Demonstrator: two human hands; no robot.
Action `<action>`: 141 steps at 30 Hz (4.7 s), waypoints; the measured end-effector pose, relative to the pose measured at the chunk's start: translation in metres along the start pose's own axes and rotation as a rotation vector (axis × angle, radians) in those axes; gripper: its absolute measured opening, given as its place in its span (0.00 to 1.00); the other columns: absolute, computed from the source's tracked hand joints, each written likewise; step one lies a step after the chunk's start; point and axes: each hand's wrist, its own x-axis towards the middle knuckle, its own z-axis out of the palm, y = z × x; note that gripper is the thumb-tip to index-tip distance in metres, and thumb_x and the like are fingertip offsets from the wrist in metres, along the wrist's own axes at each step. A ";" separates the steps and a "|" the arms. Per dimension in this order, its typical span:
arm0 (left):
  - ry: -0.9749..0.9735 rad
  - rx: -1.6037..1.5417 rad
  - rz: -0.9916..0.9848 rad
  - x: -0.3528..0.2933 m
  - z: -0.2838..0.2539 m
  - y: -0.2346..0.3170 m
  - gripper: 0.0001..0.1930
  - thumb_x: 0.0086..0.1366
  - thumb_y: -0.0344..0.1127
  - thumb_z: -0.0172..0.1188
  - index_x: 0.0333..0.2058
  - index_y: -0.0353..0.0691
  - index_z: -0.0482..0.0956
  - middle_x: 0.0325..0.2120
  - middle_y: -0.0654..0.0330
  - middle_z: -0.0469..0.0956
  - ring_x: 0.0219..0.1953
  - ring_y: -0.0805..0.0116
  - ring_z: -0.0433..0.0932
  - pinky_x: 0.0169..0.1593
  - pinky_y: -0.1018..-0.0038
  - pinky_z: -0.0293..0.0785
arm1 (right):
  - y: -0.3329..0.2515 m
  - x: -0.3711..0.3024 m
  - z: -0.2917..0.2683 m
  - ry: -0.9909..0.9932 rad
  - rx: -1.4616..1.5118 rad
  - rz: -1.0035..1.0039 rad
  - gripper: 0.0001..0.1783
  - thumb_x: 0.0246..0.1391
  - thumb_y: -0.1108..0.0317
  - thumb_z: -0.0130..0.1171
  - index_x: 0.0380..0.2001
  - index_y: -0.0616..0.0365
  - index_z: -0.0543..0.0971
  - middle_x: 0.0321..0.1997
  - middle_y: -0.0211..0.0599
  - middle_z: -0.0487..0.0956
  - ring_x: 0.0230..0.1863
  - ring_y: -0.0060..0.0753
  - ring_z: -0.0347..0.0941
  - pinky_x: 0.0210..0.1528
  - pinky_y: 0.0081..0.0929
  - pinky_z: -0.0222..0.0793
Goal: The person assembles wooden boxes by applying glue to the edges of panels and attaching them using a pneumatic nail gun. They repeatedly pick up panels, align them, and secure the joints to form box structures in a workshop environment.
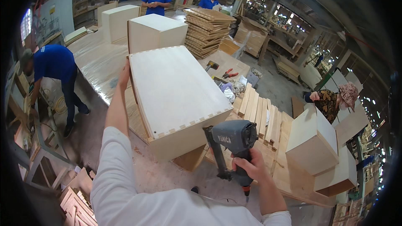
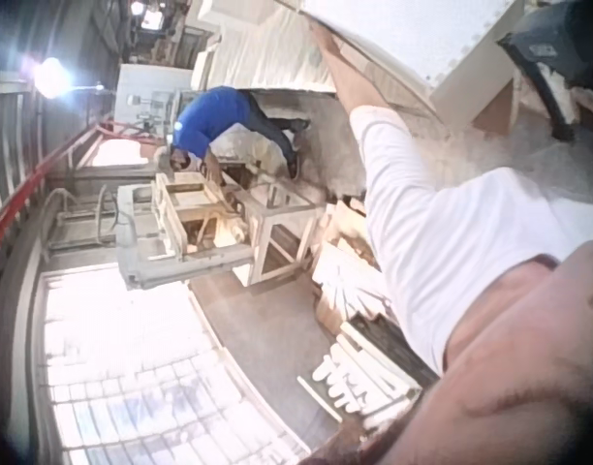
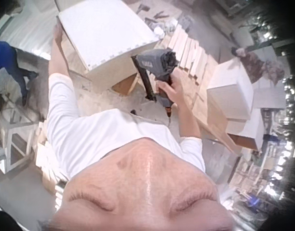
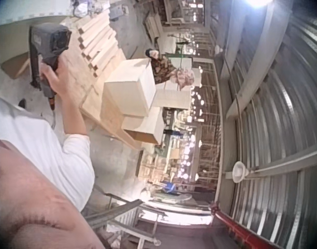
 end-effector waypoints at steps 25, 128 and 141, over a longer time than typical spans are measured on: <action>-0.409 0.436 0.835 -0.354 0.176 0.061 0.08 0.51 0.32 0.67 0.24 0.40 0.75 0.21 0.63 0.75 0.20 0.67 0.75 0.23 0.71 0.72 | -0.139 0.159 -0.109 0.187 -0.697 -0.112 0.20 0.49 0.66 0.62 0.42 0.66 0.71 0.24 0.36 0.76 0.17 0.22 0.71 0.19 0.23 0.69; -0.233 -0.051 -0.187 -0.403 0.092 0.105 0.12 0.61 0.38 0.63 0.36 0.33 0.80 0.27 0.67 0.79 0.31 0.80 0.74 0.35 0.79 0.70 | 0.145 -0.065 -0.190 0.523 -0.195 0.496 0.14 0.46 0.70 0.55 0.38 0.64 0.72 0.23 0.37 0.75 0.17 0.30 0.74 0.18 0.28 0.70; 0.032 -0.332 -0.290 -0.155 0.079 0.157 0.21 0.65 0.36 0.51 0.53 0.33 0.64 0.41 0.55 0.75 0.39 0.67 0.77 0.41 0.69 0.77 | 0.185 -0.030 -0.213 0.528 -0.184 0.501 0.17 0.52 0.69 0.56 0.42 0.60 0.64 0.24 0.39 0.73 0.15 0.31 0.72 0.16 0.28 0.70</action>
